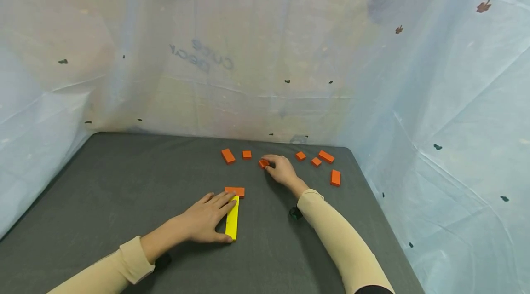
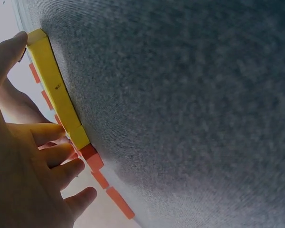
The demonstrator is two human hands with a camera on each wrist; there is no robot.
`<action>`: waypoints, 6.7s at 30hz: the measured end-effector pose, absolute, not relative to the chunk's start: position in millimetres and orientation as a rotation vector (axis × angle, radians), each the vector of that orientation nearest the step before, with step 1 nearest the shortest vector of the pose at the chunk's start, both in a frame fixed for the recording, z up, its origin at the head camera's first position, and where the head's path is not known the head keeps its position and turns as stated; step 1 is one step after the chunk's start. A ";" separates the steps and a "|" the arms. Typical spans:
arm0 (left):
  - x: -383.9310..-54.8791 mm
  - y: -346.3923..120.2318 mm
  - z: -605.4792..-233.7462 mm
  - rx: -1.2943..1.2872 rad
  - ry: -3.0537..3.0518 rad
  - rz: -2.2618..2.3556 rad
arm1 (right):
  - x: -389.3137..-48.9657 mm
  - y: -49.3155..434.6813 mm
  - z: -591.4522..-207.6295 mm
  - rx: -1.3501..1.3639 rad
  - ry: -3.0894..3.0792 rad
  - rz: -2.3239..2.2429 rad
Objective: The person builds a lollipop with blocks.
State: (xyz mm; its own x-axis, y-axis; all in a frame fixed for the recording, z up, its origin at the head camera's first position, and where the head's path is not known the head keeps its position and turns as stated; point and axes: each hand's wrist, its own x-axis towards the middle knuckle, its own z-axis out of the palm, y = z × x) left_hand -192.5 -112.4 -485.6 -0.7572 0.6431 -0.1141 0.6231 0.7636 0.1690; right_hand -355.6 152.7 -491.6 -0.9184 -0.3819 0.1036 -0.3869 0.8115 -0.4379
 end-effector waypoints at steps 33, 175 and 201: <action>-194.6 -110.8 -490.1 0.970 2.788 0.177 | -326.8 134.4 -490.7 0.725 -2.875 0.799; -194.8 -110.7 -489.0 0.975 2.782 0.155 | -345.3 113.8 -485.7 0.753 -2.880 0.755; -193.9 -111.2 -489.0 0.983 2.789 0.154 | -298.9 111.8 -488.9 0.969 -2.896 0.797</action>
